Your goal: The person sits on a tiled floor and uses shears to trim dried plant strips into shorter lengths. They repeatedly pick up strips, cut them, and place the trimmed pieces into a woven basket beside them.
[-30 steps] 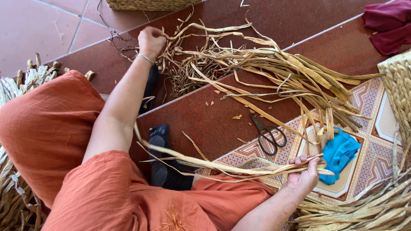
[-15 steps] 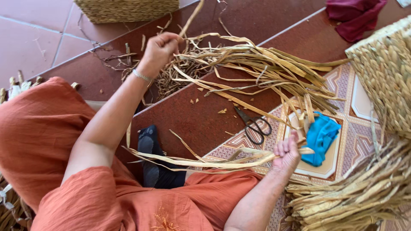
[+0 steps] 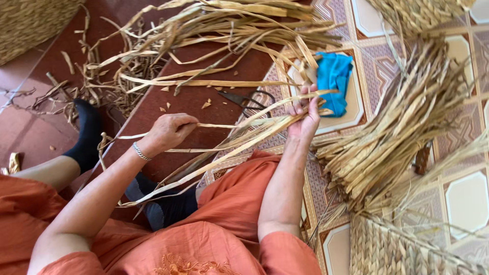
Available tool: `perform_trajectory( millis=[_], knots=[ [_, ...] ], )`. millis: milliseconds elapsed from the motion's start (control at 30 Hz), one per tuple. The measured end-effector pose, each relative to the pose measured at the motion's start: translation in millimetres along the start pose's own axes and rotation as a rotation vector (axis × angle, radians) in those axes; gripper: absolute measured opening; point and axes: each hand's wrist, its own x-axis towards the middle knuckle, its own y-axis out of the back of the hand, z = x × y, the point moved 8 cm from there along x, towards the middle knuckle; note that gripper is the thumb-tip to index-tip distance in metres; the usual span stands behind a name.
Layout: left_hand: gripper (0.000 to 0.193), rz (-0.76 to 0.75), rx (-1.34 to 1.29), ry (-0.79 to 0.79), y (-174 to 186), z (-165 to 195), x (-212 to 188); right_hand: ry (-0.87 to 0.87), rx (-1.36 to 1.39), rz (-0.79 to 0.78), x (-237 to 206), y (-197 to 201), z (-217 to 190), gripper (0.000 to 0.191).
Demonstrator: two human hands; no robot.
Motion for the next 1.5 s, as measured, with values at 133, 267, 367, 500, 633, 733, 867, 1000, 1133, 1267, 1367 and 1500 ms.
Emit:
perform_trajectory(
  millis=[133, 267, 367, 500, 633, 733, 867, 1000, 1133, 1267, 1367, 1500],
  knots=[
    [0.024, -0.213, 0.069, 0.315, -10, -40, -9, 0.105, -0.032, 0.028, -1, 9, -5, 0.022],
    [0.031, -0.345, 0.152, 0.356, -11, -57, -14, 0.150, -0.081, 0.099, -6, 10, -8, 0.023],
    [0.031, -0.429, 0.274, 0.441, -12, -71, -17, 0.197, -0.115, 0.172, -13, 6, -11, 0.020],
    [0.029, -0.490, 0.388, 0.528, -10, -80, -21, 0.231, -0.147, 0.192, -17, -4, -15, 0.021],
    [0.029, -0.536, 0.519, 0.486, -12, -78, -18, 0.227, -0.173, 0.183, -15, -8, -17, 0.020],
    [0.033, -0.442, 0.498, 0.340, -12, -61, -11, 0.224, -0.192, 0.191, -15, -7, -21, 0.023],
    [0.042, -0.103, 0.270, 0.034, -16, -7, 21, 0.189, -0.188, 0.168, -16, -15, -20, 0.024],
    [0.056, 0.000, 0.181, -0.122, -58, 53, 65, 0.058, -0.178, 0.038, -19, -39, -2, 0.020],
    [0.049, 0.024, 0.042, -0.156, -110, 103, 109, 0.011, -0.236, -0.039, -24, -50, 4, 0.018],
    [0.032, -0.065, -0.022, -0.031, -139, 107, 120, 0.054, -0.254, 0.053, -20, -30, -3, 0.018],
    [0.033, -0.131, -0.138, -0.033, -137, 100, 109, 0.108, -0.195, 0.272, -12, 4, -11, 0.019],
    [0.032, -0.325, -0.168, 0.060, -121, 79, 71, 0.250, -0.222, 0.468, -9, 48, -45, 0.019]
  ],
)
